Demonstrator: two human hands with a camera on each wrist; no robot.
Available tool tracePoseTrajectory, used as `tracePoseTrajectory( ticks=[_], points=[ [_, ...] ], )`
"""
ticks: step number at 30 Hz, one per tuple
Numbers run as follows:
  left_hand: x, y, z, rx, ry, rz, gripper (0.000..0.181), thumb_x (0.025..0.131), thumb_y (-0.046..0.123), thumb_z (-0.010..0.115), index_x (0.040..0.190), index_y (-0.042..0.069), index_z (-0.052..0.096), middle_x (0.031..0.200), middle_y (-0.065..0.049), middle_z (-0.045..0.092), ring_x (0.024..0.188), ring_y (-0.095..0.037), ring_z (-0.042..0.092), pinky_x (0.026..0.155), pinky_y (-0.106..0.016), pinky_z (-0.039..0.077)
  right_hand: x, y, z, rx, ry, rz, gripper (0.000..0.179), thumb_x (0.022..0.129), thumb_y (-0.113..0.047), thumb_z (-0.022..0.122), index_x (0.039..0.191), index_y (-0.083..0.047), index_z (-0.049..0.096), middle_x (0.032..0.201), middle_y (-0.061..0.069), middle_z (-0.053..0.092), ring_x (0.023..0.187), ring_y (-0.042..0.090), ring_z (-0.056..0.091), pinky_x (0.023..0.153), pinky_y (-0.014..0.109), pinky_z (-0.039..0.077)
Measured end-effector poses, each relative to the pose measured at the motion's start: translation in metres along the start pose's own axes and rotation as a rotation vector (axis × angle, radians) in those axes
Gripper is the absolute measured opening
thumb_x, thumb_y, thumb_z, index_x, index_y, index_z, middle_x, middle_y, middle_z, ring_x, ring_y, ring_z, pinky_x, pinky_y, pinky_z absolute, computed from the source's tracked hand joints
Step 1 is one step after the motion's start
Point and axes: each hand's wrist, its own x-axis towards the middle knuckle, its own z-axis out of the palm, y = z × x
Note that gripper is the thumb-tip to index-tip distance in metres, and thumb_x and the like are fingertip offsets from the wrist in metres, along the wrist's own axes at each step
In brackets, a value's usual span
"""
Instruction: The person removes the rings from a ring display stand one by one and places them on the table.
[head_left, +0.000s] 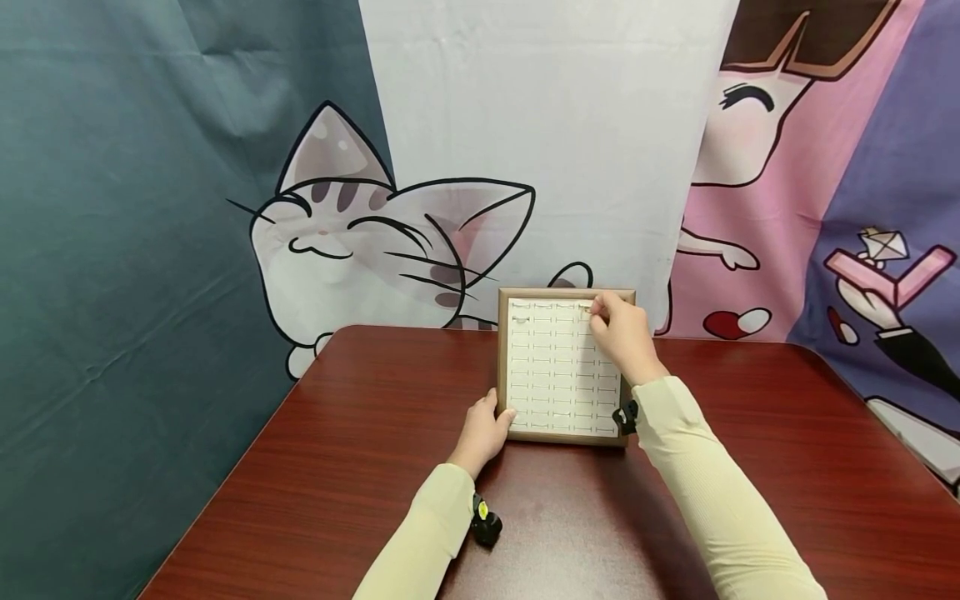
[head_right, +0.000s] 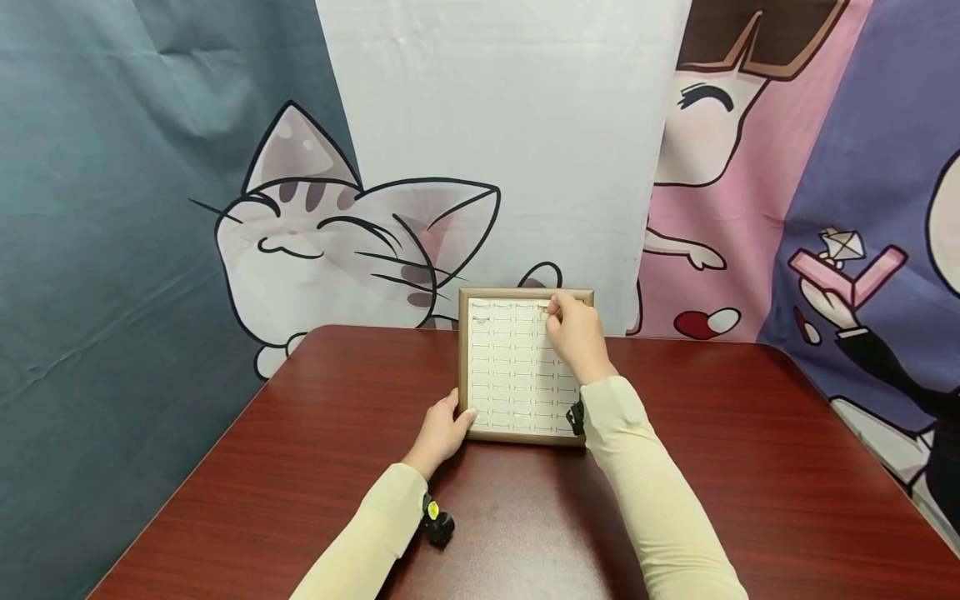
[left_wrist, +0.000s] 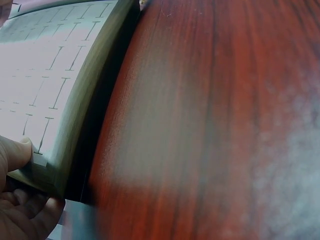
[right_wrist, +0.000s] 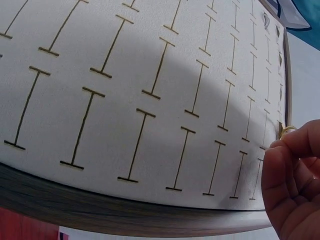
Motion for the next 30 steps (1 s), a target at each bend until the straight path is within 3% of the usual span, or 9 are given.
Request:
tracePoseTrajectory(
  ticks=[11, 30],
  points=[
    [0.002, -0.001, 0.001, -0.002, -0.007, -0.008, 0.057, 0.093, 0.023, 0.056, 0.136, -0.010, 0.038, 0.132, -0.028, 0.047, 0.124, -0.038, 0.043, 0.102, -0.047, 0.037, -0.012, 0.004, -0.009, 0.046, 0.019, -0.009, 0.006, 0.082, -0.003, 0.049, 0.084, -0.004, 0.055, 0.077, 0.012, 0.065, 0.066, 0.025, 0.052, 0.061, 0.032, 0.040],
    [0.001, -0.002, 0.003, -0.010, 0.002, 0.003, 0.057, 0.093, 0.022, 0.056, 0.135, -0.011, 0.038, 0.131, -0.029, 0.047, 0.124, -0.038, 0.044, 0.102, -0.047, 0.037, -0.051, 0.040, -0.022, 0.021, 0.018, 0.031, 0.006, 0.079, -0.003, 0.052, 0.082, -0.008, 0.055, 0.070, 0.006, 0.061, 0.060, 0.018, 0.049, 0.055, 0.029, 0.039]
  ],
)
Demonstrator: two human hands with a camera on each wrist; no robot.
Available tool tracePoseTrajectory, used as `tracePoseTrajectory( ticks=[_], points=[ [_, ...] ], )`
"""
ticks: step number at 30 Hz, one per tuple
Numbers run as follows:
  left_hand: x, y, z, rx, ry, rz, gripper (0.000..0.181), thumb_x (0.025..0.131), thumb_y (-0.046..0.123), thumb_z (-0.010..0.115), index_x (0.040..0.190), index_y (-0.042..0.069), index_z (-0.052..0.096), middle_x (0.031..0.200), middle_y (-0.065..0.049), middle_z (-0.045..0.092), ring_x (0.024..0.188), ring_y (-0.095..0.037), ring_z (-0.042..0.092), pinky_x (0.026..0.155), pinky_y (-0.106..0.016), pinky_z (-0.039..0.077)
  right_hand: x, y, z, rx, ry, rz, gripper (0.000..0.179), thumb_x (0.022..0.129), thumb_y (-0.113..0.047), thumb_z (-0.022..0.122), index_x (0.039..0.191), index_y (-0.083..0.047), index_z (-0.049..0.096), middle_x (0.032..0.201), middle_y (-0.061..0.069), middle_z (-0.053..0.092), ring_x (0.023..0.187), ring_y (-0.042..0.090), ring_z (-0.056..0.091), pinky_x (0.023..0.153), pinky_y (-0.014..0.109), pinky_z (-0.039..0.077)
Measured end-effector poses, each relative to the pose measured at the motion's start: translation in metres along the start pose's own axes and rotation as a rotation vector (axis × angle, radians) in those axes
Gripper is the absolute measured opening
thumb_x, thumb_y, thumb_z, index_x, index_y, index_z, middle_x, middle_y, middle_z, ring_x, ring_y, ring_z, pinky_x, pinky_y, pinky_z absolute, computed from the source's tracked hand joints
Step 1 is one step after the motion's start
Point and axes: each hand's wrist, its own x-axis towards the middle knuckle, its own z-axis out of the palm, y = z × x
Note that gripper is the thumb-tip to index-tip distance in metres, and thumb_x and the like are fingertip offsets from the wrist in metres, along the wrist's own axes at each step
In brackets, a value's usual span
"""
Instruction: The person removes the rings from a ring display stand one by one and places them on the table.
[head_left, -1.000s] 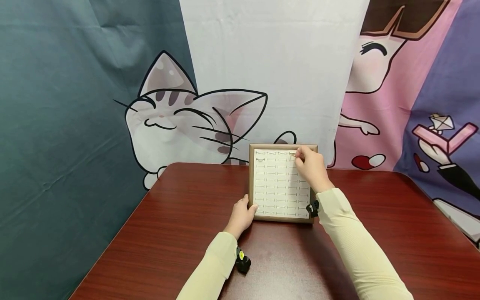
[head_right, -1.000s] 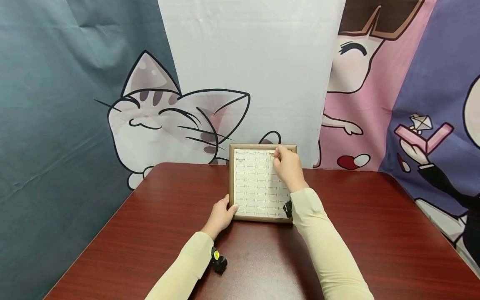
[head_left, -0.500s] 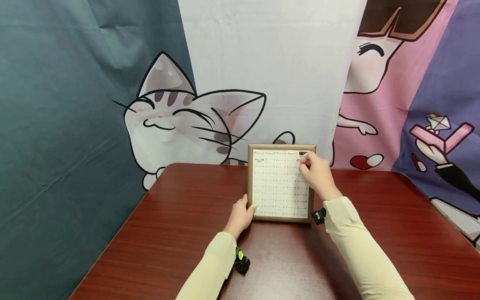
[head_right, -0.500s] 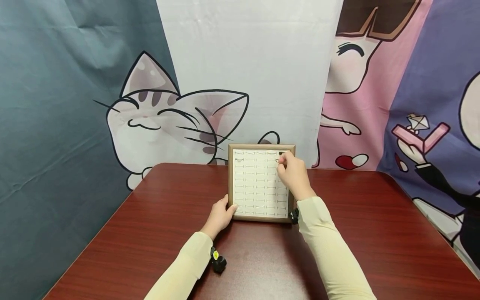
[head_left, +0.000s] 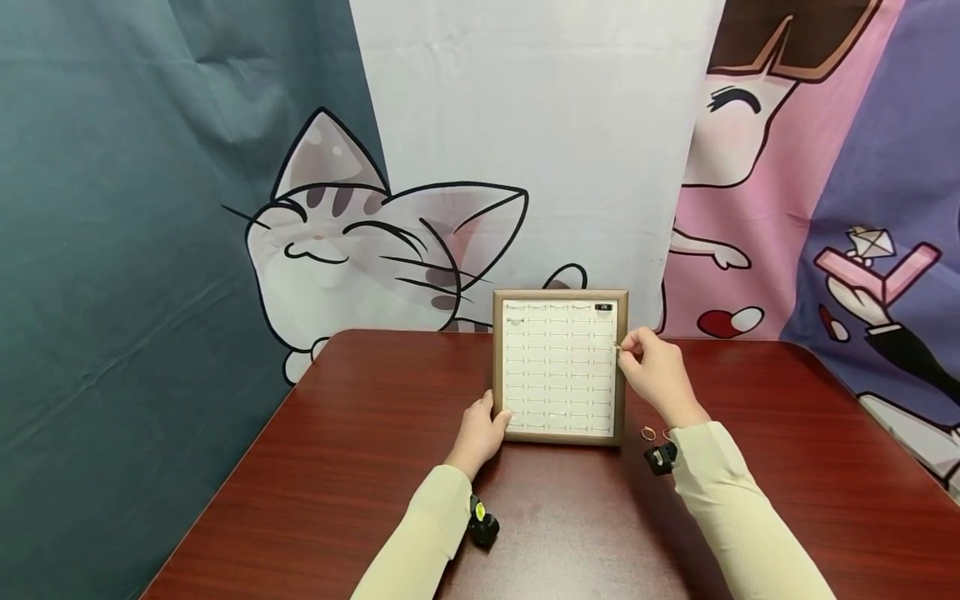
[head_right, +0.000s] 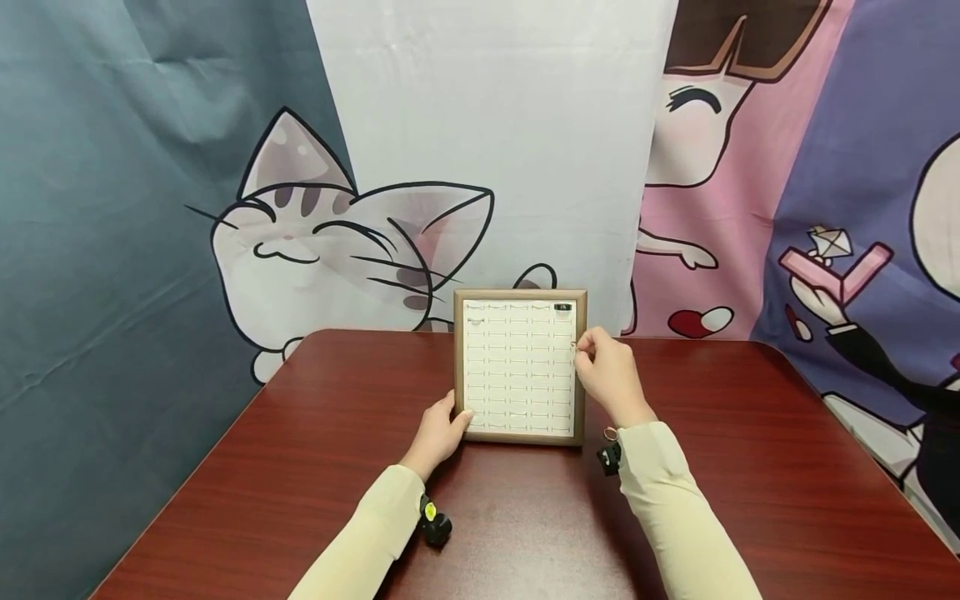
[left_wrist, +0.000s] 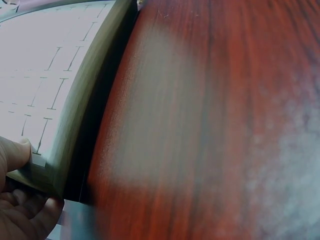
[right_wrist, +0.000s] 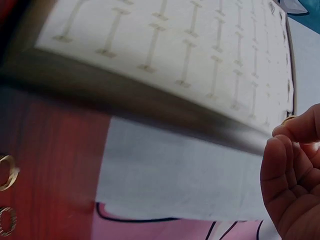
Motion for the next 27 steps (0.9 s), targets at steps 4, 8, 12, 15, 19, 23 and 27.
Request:
tracePoseTrajectory(
  ticks=[4, 8, 12, 15, 19, 23, 27],
  points=[
    [-0.001, -0.002, 0.001, 0.004, 0.003, 0.000, 0.056, 0.093, 0.021, 0.056, 0.135, -0.011, 0.038, 0.131, -0.029, 0.047, 0.123, -0.038, 0.044, 0.102, -0.046, 0.038, -0.011, 0.010, -0.004, -0.009, -0.002, 0.030, 0.006, 0.077, -0.002, 0.054, 0.081, -0.007, 0.055, 0.065, 0.005, 0.059, 0.055, 0.015, 0.045, 0.051, 0.027, 0.037],
    [-0.002, -0.002, 0.001, 0.006, 0.005, -0.001, 0.056, 0.093, 0.021, 0.056, 0.135, -0.011, 0.038, 0.130, -0.029, 0.048, 0.123, -0.037, 0.045, 0.102, -0.046, 0.038, -0.022, 0.019, -0.007, -0.016, -0.021, 0.081, 0.005, 0.078, -0.003, 0.054, 0.082, -0.006, 0.055, 0.063, 0.005, 0.057, 0.051, 0.013, 0.041, 0.048, 0.026, 0.035],
    [-0.002, -0.001, 0.001, 0.000, 0.001, -0.002, 0.056, 0.093, 0.021, 0.056, 0.135, -0.011, 0.038, 0.130, -0.029, 0.048, 0.123, -0.038, 0.045, 0.102, -0.046, 0.038, -0.033, 0.030, -0.011, -0.042, -0.062, 0.132, 0.004, 0.078, -0.004, 0.055, 0.081, -0.005, 0.055, 0.066, 0.005, 0.058, 0.054, 0.016, 0.044, 0.050, 0.027, 0.036],
    [-0.001, -0.001, 0.001, -0.001, -0.002, 0.002, 0.057, 0.092, 0.021, 0.056, 0.135, -0.011, 0.038, 0.131, -0.029, 0.047, 0.123, -0.038, 0.045, 0.102, -0.046, 0.038, -0.041, 0.040, -0.016, -0.080, -0.116, 0.174, 0.003, 0.077, -0.005, 0.055, 0.080, -0.005, 0.055, 0.067, 0.006, 0.059, 0.058, 0.018, 0.047, 0.053, 0.028, 0.037],
    [0.001, -0.002, 0.002, -0.002, 0.001, 0.004, 0.057, 0.092, 0.021, 0.056, 0.136, -0.010, 0.038, 0.131, -0.029, 0.047, 0.124, -0.038, 0.044, 0.102, -0.046, 0.038, -0.051, 0.052, -0.022, -0.121, -0.187, 0.236, 0.005, 0.077, -0.007, 0.055, 0.080, -0.004, 0.056, 0.071, 0.009, 0.059, 0.063, 0.023, 0.050, 0.054, 0.029, 0.038],
    [0.002, -0.002, 0.002, -0.002, 0.002, -0.002, 0.057, 0.093, 0.022, 0.055, 0.136, -0.010, 0.037, 0.131, -0.028, 0.047, 0.124, -0.037, 0.044, 0.102, -0.046, 0.037, -0.058, 0.060, -0.025, -0.151, -0.229, 0.277, 0.006, 0.077, -0.008, 0.055, 0.079, -0.003, 0.056, 0.073, 0.013, 0.059, 0.069, 0.028, 0.052, 0.056, 0.030, 0.038],
    [0.002, -0.002, 0.001, -0.002, -0.007, -0.016, 0.057, 0.093, 0.023, 0.055, 0.137, -0.009, 0.037, 0.132, -0.028, 0.046, 0.125, -0.037, 0.043, 0.102, -0.046, 0.037, -0.062, 0.065, -0.025, -0.165, -0.295, 0.318, 0.006, 0.076, -0.009, 0.057, 0.077, -0.003, 0.056, 0.073, 0.012, 0.059, 0.069, 0.029, 0.051, 0.056, 0.031, 0.038]
  ],
)
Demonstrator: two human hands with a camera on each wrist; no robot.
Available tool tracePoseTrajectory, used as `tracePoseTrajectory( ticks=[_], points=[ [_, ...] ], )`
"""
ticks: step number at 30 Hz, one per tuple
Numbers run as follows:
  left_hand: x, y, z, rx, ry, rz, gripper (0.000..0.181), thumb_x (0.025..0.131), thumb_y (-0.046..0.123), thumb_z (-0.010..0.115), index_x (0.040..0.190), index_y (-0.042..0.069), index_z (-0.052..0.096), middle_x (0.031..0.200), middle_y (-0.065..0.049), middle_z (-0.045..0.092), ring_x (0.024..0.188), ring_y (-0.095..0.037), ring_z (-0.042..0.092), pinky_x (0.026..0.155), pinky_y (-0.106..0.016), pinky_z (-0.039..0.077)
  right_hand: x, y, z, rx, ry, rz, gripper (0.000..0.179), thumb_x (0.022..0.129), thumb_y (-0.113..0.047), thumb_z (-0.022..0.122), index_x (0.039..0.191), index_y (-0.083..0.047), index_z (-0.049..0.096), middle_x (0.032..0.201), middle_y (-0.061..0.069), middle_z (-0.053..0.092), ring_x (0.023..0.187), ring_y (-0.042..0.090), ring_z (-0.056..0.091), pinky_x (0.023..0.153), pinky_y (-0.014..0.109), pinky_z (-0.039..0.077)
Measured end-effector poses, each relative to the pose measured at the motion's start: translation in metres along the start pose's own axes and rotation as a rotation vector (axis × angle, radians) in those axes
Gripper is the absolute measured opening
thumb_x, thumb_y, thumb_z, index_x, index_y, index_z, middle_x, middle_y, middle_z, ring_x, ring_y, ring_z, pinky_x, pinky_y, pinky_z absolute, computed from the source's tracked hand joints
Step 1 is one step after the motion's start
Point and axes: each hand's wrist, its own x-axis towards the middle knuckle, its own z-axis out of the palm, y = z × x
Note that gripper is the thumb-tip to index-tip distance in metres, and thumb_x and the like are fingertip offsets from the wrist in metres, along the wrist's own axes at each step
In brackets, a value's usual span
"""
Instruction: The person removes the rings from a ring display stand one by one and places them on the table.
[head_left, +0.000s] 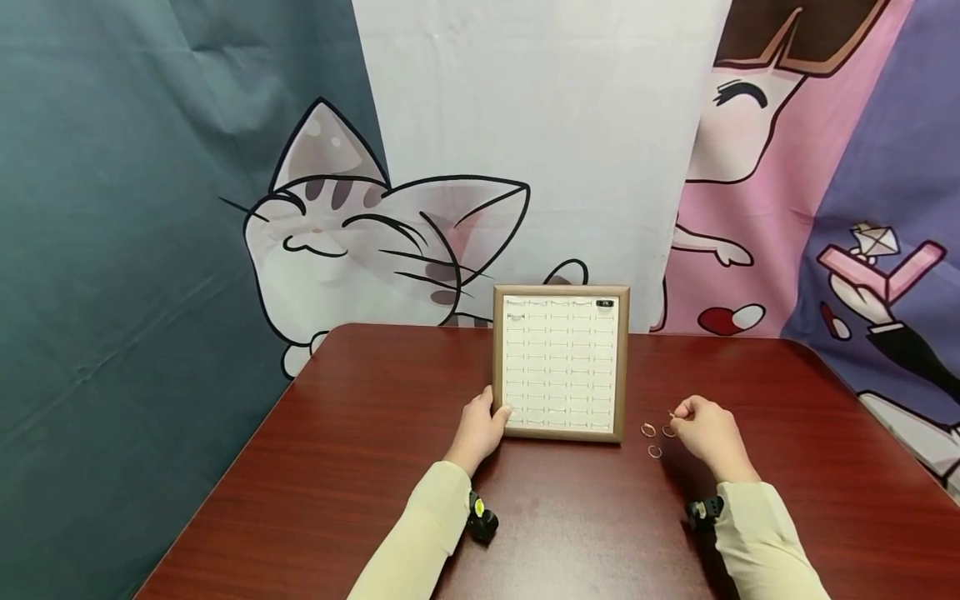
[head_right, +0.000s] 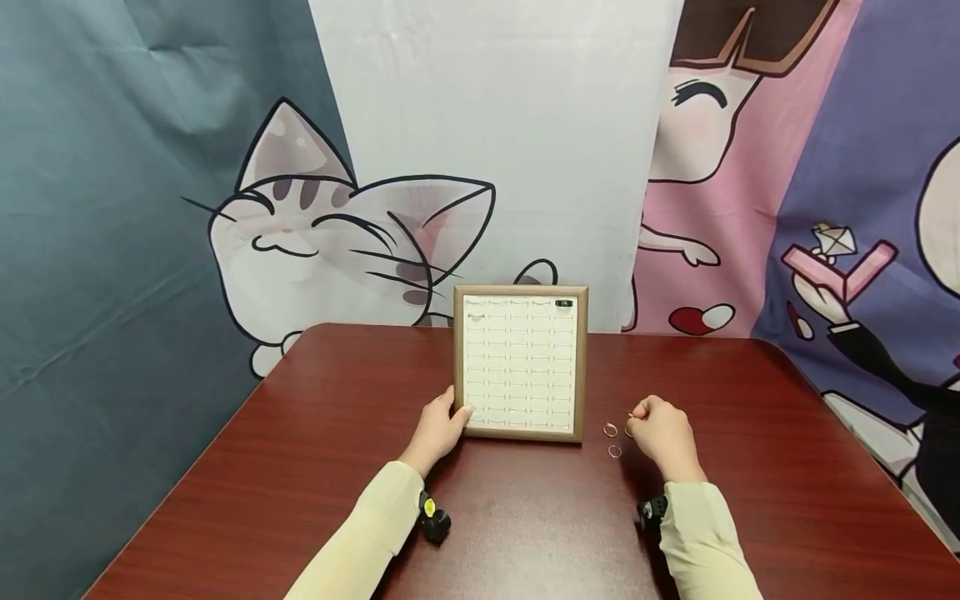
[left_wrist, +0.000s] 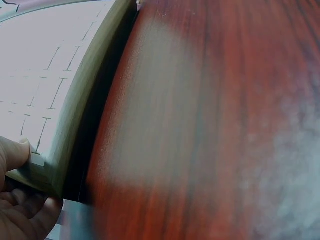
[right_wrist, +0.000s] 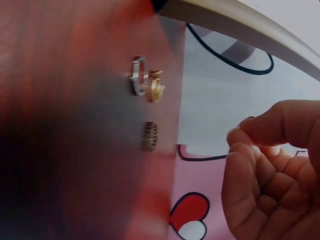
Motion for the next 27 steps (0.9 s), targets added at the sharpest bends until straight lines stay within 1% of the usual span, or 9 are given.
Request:
tracePoseTrajectory(
  ticks=[3, 7, 10, 13, 17, 24, 27],
  points=[
    [0.000, 0.000, 0.000, 0.000, -0.002, -0.002, 0.057, 0.093, 0.023, 0.055, 0.137, -0.009, 0.037, 0.132, -0.028, 0.046, 0.125, -0.037, 0.043, 0.103, -0.046, 0.037, -0.002, 0.003, 0.003, -0.008, -0.042, 0.014, 0.008, 0.076, -0.010, 0.059, 0.076, -0.003, 0.056, 0.072, 0.011, 0.058, 0.068, 0.028, 0.051, 0.057, 0.032, 0.038],
    [0.000, 0.001, 0.000, -0.001, 0.005, 0.005, 0.057, 0.093, 0.023, 0.055, 0.137, -0.009, 0.037, 0.132, -0.028, 0.047, 0.124, -0.037, 0.044, 0.102, -0.046, 0.037, -0.004, 0.006, 0.005, -0.034, -0.069, 0.001, 0.008, 0.074, -0.011, 0.060, 0.072, -0.005, 0.055, 0.069, 0.008, 0.056, 0.066, 0.026, 0.051, 0.057, 0.032, 0.038],
    [-0.001, 0.001, -0.001, -0.003, -0.003, -0.007, 0.058, 0.093, 0.024, 0.055, 0.137, -0.008, 0.037, 0.133, -0.028, 0.046, 0.125, -0.037, 0.043, 0.103, -0.046, 0.037, -0.005, 0.007, 0.006, -0.054, -0.092, -0.008, 0.007, 0.073, -0.011, 0.059, 0.070, -0.006, 0.055, 0.066, 0.006, 0.055, 0.064, 0.023, 0.050, 0.056, 0.030, 0.038],
    [-0.001, 0.001, -0.001, -0.005, -0.003, -0.006, 0.058, 0.093, 0.023, 0.055, 0.137, -0.009, 0.037, 0.133, -0.028, 0.046, 0.125, -0.037, 0.043, 0.103, -0.047, 0.036, -0.006, 0.008, 0.007, -0.063, -0.115, -0.004, 0.006, 0.072, -0.010, 0.059, 0.069, -0.006, 0.055, 0.066, 0.005, 0.054, 0.063, 0.022, 0.049, 0.056, 0.030, 0.038],
    [-0.002, 0.001, -0.001, -0.008, 0.001, 0.001, 0.057, 0.093, 0.023, 0.055, 0.137, -0.009, 0.037, 0.132, -0.028, 0.046, 0.125, -0.038, 0.043, 0.103, -0.047, 0.036, -0.007, 0.010, 0.008, -0.068, -0.128, 0.003, 0.006, 0.071, -0.010, 0.059, 0.070, -0.006, 0.055, 0.066, 0.005, 0.054, 0.064, 0.022, 0.049, 0.056, 0.030, 0.038],
    [-0.001, 0.000, 0.000, -0.010, 0.003, -0.006, 0.058, 0.093, 0.023, 0.056, 0.137, -0.009, 0.037, 0.133, -0.028, 0.046, 0.125, -0.038, 0.042, 0.103, -0.047, 0.036, -0.007, 0.014, 0.010, -0.071, -0.134, 0.006, 0.004, 0.070, -0.010, 0.057, 0.069, -0.006, 0.055, 0.066, 0.005, 0.054, 0.063, 0.021, 0.049, 0.056, 0.030, 0.038],
    [0.000, 0.000, 0.000, -0.011, 0.004, -0.006, 0.058, 0.093, 0.023, 0.056, 0.137, -0.009, 0.037, 0.133, -0.028, 0.046, 0.125, -0.038, 0.042, 0.103, -0.047, 0.036, -0.008, 0.014, 0.010, -0.080, -0.155, 0.010, 0.004, 0.070, -0.010, 0.054, 0.068, -0.006, 0.055, 0.064, 0.004, 0.053, 0.061, 0.020, 0.048, 0.055, 0.029, 0.037]
  ],
)
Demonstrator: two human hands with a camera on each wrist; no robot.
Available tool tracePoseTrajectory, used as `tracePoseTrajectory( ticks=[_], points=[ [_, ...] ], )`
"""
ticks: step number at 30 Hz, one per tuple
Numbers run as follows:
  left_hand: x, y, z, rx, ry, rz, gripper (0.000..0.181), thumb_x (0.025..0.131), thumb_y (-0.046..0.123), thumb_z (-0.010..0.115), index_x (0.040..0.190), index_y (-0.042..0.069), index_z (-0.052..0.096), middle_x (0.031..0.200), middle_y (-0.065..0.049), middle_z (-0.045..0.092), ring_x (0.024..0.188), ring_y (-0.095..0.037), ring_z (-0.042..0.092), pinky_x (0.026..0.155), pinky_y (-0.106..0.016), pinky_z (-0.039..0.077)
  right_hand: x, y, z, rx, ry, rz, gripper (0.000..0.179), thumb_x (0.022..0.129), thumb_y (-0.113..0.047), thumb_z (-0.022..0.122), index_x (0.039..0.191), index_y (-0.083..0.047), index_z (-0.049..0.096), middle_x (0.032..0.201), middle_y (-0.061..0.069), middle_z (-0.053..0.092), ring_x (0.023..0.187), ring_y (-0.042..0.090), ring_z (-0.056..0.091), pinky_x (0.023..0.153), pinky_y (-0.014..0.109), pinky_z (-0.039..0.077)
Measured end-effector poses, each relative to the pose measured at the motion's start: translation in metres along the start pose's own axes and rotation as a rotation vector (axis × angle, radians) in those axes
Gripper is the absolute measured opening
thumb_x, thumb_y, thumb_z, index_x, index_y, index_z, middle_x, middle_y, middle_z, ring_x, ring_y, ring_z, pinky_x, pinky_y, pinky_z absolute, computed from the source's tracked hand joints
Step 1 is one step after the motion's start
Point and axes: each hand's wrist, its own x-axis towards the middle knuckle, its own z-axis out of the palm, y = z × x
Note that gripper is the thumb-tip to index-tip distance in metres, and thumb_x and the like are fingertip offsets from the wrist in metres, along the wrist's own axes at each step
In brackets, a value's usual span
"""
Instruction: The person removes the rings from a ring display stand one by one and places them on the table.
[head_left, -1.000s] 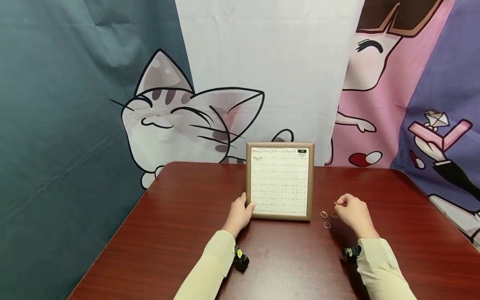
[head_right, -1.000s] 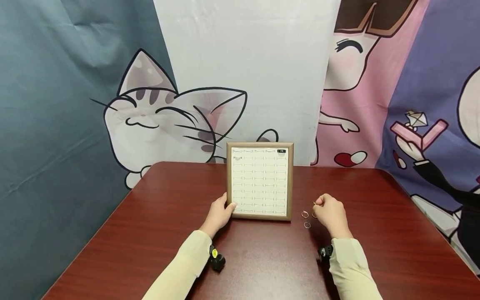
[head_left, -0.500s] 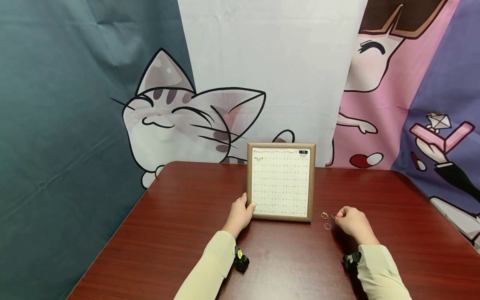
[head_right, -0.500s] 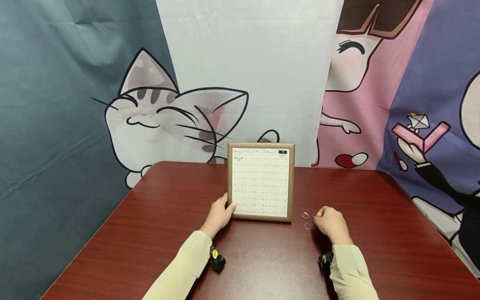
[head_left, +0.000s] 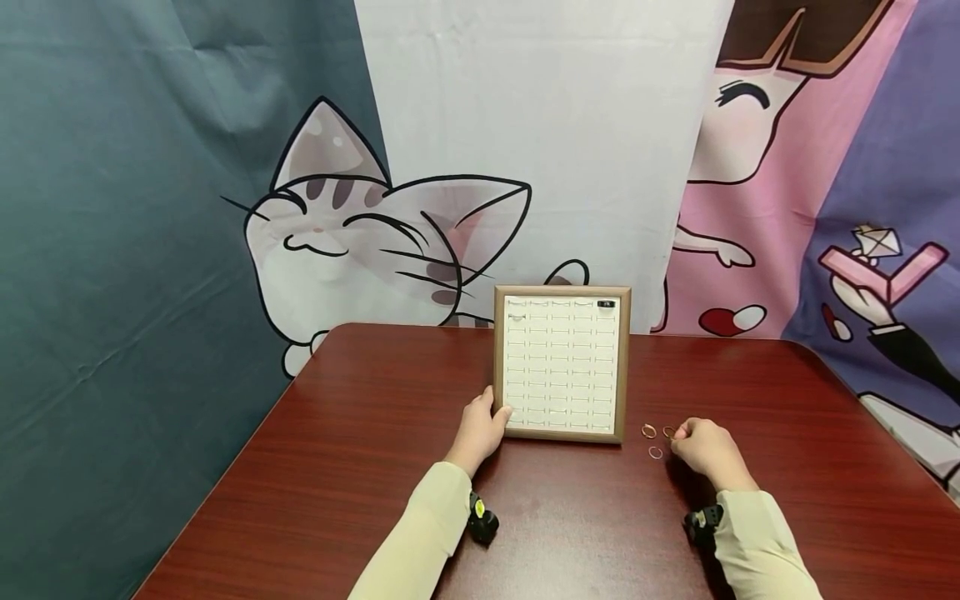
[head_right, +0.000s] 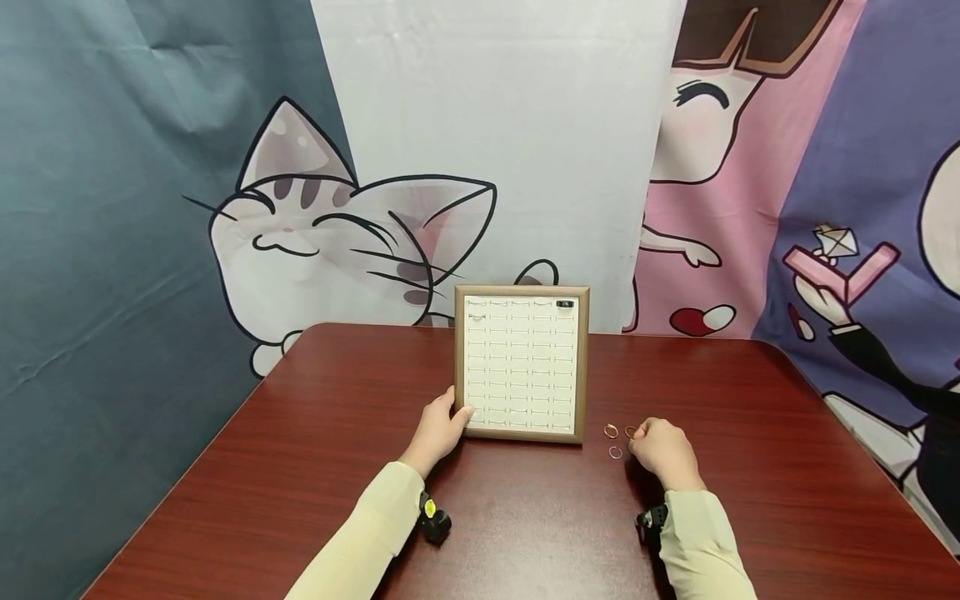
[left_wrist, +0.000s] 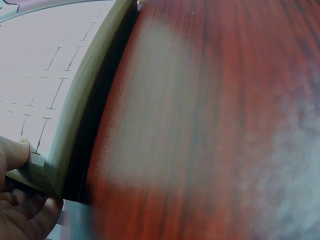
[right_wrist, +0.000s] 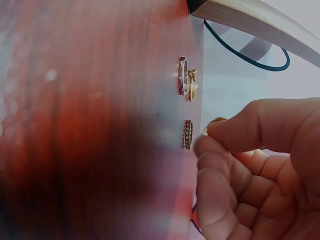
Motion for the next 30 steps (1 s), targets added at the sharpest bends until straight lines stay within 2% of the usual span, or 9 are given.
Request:
tracePoseTrajectory(
  ticks=[8, 19, 30],
  points=[
    [-0.0019, 0.0015, -0.0006, 0.003, 0.000, 0.000, 0.058, 0.093, 0.024, 0.056, 0.137, -0.009, 0.037, 0.133, -0.028, 0.046, 0.125, -0.038, 0.042, 0.103, -0.046, 0.036, -0.0028, -0.0001, 0.0014, 0.028, -0.071, 0.022, 0.005, 0.072, -0.007, 0.055, 0.067, -0.008, 0.054, 0.055, -0.003, 0.048, 0.050, 0.014, 0.048, 0.049, 0.027, 0.037],
    [-0.0018, 0.0003, -0.0002, 0.009, 0.002, 0.002, 0.057, 0.093, 0.023, 0.055, 0.137, -0.009, 0.037, 0.132, -0.028, 0.047, 0.125, -0.037, 0.043, 0.103, -0.046, 0.036, -0.0010, 0.0007, 0.0015, 0.039, -0.102, 0.054, 0.007, 0.073, -0.006, 0.053, 0.066, -0.007, 0.053, 0.052, -0.003, 0.046, 0.049, 0.014, 0.047, 0.048, 0.025, 0.037],
    [-0.0013, 0.0014, -0.0011, 0.004, -0.009, -0.001, 0.058, 0.093, 0.025, 0.055, 0.137, -0.008, 0.036, 0.133, -0.028, 0.046, 0.125, -0.037, 0.042, 0.103, -0.047, 0.036, 0.0009, 0.0024, 0.0030, -0.007, -0.093, 0.031, 0.012, 0.073, -0.006, 0.047, 0.067, -0.006, 0.057, 0.052, -0.003, 0.047, 0.050, 0.015, 0.048, 0.048, 0.026, 0.037]
  ],
)
